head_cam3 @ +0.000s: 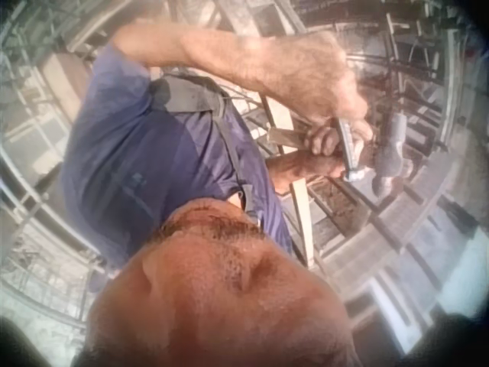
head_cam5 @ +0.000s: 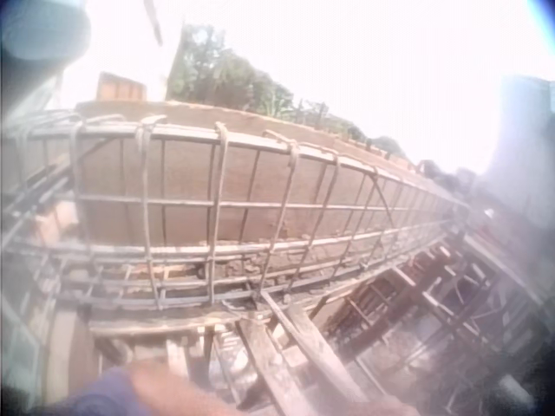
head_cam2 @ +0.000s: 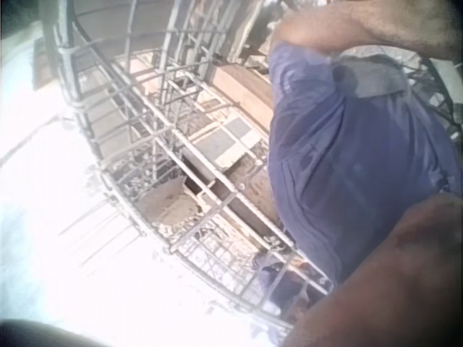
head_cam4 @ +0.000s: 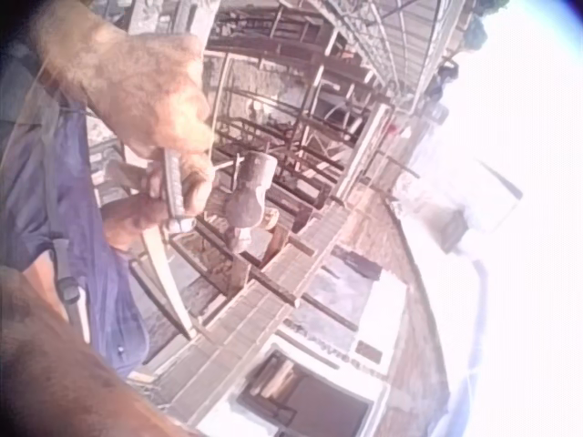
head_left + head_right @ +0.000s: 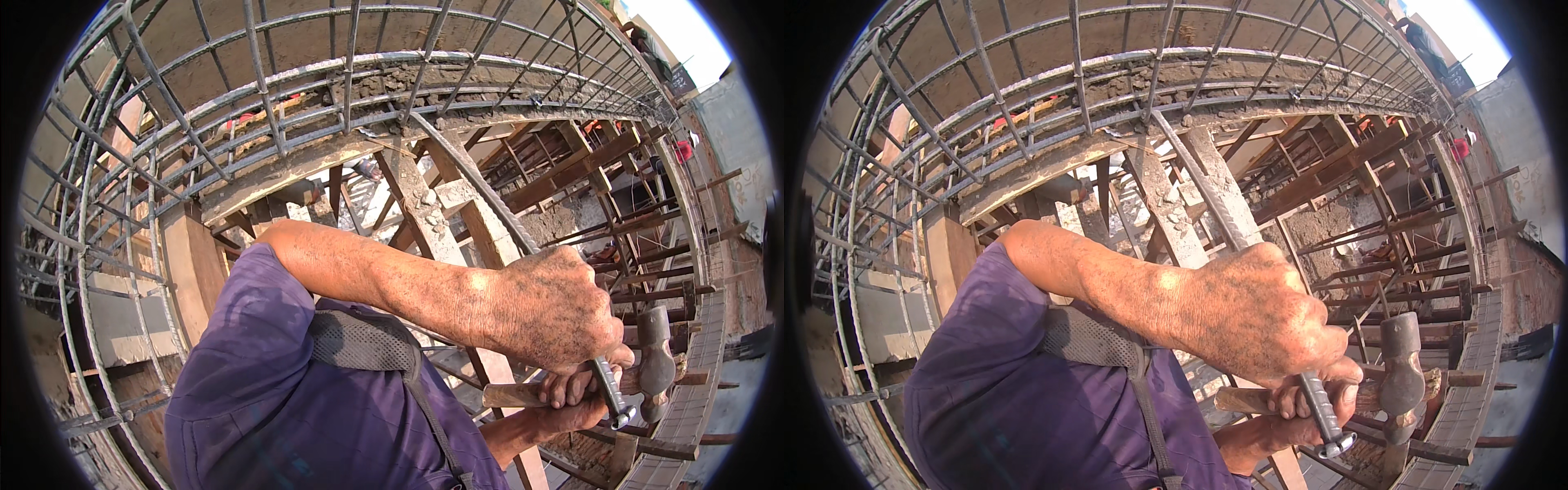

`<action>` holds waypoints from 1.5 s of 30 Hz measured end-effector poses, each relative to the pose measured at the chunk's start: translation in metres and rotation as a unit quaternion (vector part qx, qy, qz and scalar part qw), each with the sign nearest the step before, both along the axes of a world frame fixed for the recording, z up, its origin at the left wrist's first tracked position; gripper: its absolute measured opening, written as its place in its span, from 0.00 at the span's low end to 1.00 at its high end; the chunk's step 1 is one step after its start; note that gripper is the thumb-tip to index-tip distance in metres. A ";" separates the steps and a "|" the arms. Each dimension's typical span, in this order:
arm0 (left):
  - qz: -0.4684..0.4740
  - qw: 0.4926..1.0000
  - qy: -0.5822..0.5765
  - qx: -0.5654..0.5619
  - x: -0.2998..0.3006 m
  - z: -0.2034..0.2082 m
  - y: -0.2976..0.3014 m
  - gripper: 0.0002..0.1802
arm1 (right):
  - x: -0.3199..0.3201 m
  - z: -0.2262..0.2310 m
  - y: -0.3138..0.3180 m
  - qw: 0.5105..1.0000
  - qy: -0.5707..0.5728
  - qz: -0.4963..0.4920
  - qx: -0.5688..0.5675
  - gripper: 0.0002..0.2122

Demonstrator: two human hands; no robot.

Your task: The person secures rebar to a wooden form by hand and using a hammer, tapping the metal rod into place and checking the alignment along the edge of the concrete structure.

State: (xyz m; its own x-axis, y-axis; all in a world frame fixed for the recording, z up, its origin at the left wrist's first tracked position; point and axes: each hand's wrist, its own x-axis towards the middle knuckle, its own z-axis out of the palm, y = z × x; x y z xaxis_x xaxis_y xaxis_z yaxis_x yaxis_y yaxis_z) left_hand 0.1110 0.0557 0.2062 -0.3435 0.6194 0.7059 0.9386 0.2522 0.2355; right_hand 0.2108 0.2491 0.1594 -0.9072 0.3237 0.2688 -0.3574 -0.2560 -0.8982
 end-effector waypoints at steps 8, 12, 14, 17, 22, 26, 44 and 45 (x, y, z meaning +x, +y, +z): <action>-0.061 0.995 -0.061 -0.052 0.028 -0.047 0.007 0.15 | 0.004 -0.027 0.014 0.981 0.054 0.160 -0.093 0.18; -0.074 0.993 -0.065 -0.072 0.045 -0.054 0.006 0.19 | 0.012 -0.028 -0.005 0.995 0.035 0.009 -0.091 0.17; -0.083 0.990 -0.086 -0.069 0.051 -0.056 0.008 0.23 | 0.015 -0.035 -0.007 0.993 -0.007 -0.100 -0.069 0.16; -0.048 0.994 -0.066 -0.069 0.036 -0.066 0.005 0.24 | 0.022 -0.039 -0.001 0.991 0.017 0.013 -0.130 0.16; 0.101 0.990 0.060 -0.074 -0.043 -0.141 -0.035 0.24 | 0.036 -0.056 0.003 0.990 0.064 0.051 -0.115 0.15; 0.075 0.990 0.118 0.010 -0.046 -0.159 -0.036 0.25 | 0.040 -0.071 0.006 0.987 0.112 0.100 -0.060 0.15; 0.158 0.984 0.085 0.004 -0.060 -0.135 -0.012 0.21 | 0.025 -0.107 -0.032 0.972 0.125 0.104 -0.172 0.15; 0.158 0.984 0.076 -0.012 -0.061 -0.136 -0.011 0.19 | 0.028 -0.107 -0.038 0.982 -0.030 0.113 -0.148 0.13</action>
